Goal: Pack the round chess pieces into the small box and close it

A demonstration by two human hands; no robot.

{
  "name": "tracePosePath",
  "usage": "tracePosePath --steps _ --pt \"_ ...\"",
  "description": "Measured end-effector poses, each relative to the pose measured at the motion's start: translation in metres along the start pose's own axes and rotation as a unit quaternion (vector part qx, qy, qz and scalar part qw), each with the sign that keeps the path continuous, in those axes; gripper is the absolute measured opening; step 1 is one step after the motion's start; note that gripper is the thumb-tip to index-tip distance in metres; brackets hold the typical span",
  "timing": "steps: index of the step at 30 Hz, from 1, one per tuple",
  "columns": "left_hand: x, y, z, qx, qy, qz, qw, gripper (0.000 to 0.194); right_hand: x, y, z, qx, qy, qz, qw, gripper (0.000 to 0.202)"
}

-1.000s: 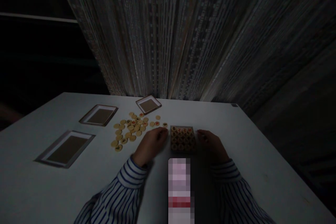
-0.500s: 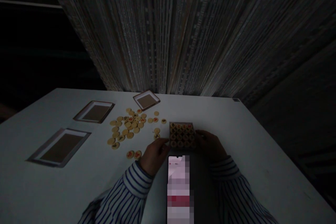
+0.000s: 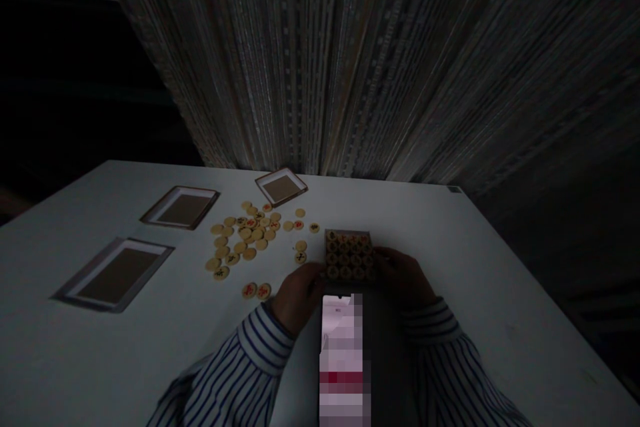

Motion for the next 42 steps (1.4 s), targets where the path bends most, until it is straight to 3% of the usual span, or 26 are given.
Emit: tracePosePath --steps 42 --pt "0.0011 0.0004 0.0002 0.009 -0.006 0.0 1.0 0.024 0.0014 -0.0043 0.0015 0.003 -0.004 0.0 1.0 0.029"
Point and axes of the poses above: each hand's wrist, its own z-axis towards the middle knuckle, its own x-axis out of the palm, y = z × x, the point moved 4 cm from there along z, towards the middle knuckle, and after that the axes turned 14 degrees about y, right-handed, at the moved point
